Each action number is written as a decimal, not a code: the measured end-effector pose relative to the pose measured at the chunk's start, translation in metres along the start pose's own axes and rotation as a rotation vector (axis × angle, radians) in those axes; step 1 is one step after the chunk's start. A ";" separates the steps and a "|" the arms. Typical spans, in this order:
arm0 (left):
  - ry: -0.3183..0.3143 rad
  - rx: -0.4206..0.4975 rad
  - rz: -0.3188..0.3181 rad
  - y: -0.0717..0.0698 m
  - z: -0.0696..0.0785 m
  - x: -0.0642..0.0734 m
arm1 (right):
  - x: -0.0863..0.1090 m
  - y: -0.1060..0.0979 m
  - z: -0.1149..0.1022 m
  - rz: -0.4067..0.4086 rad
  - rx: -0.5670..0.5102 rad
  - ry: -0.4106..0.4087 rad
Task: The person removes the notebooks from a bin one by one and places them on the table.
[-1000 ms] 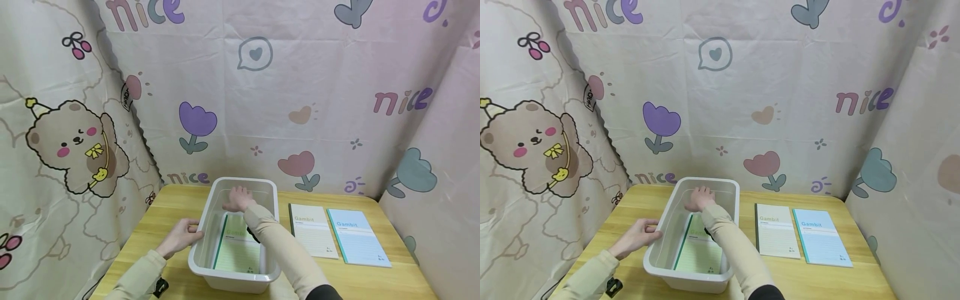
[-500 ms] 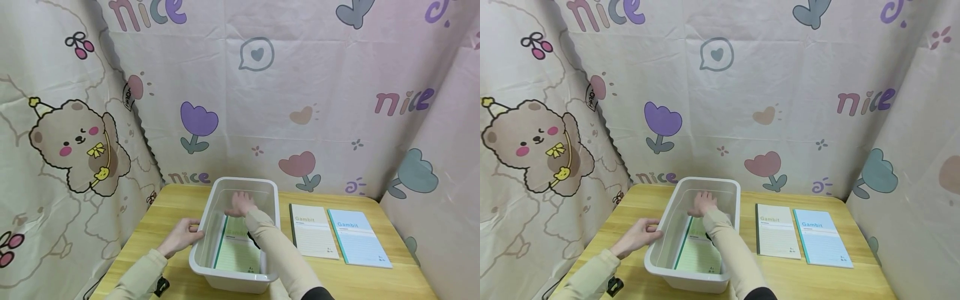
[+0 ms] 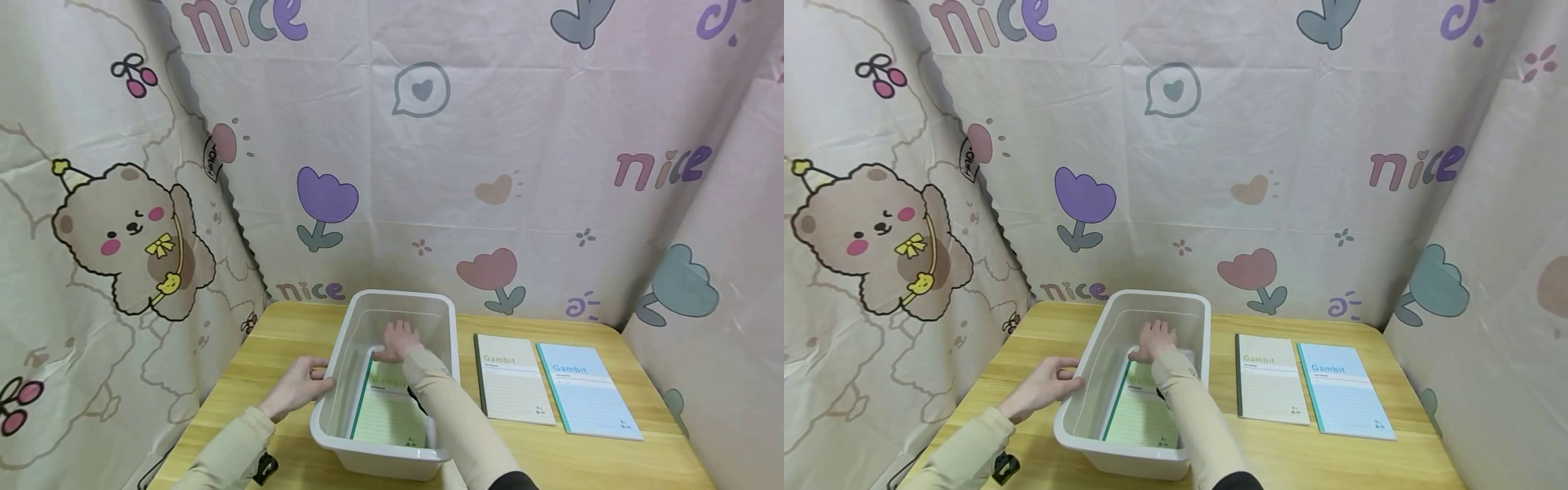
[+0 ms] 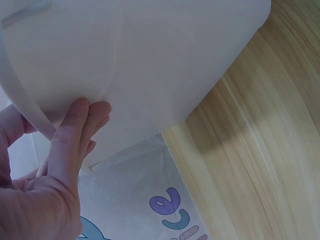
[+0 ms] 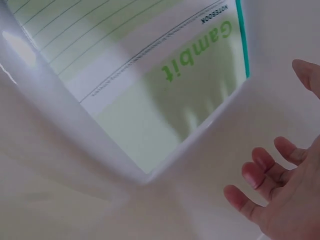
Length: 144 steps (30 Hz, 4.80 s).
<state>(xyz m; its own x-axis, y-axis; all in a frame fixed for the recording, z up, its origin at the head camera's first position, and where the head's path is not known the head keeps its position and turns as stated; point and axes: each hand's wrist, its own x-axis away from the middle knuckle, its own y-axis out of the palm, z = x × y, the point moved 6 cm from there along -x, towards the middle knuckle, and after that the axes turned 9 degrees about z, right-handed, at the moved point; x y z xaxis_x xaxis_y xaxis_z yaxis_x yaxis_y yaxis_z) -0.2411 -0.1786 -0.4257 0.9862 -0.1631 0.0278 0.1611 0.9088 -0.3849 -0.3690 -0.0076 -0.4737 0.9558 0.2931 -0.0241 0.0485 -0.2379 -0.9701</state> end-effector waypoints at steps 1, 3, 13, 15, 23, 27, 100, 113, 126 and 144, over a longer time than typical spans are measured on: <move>-0.003 0.001 -0.001 0.000 0.000 0.000 | 0.000 0.001 0.001 0.001 0.003 0.001; -0.004 0.002 -0.001 0.001 0.000 0.000 | -0.001 0.002 0.002 0.004 0.009 0.002; 0.000 -0.002 0.002 0.001 0.001 0.000 | -0.004 0.013 0.005 -0.002 0.011 0.022; -0.002 -0.005 0.002 0.001 0.001 0.000 | -0.004 0.016 0.005 -0.009 0.011 0.021; 0.002 -0.006 0.002 0.001 0.000 0.000 | -0.006 0.030 0.002 -0.034 0.075 0.031; 0.001 -0.007 0.002 0.001 0.000 0.000 | -0.005 0.033 0.001 -0.039 0.084 0.039; -0.024 0.004 0.012 0.002 -0.001 0.002 | 0.003 0.065 -0.009 -0.074 0.307 0.120; -0.023 0.004 0.017 0.003 0.001 0.003 | -0.001 0.069 -0.008 -0.075 0.378 0.070; -0.017 -0.003 0.014 0.003 0.000 0.003 | -0.007 0.072 -0.007 -0.010 0.363 0.048; -0.020 -0.008 0.011 0.003 0.001 0.002 | -0.005 0.062 -0.019 0.037 0.390 -0.009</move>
<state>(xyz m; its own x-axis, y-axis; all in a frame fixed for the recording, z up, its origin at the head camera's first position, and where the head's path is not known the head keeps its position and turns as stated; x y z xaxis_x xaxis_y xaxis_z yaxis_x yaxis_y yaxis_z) -0.2382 -0.1760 -0.4261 0.9885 -0.1453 0.0424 0.1502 0.9074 -0.3925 -0.3650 -0.0410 -0.5295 0.9521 0.2996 -0.0610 -0.1014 0.1210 -0.9875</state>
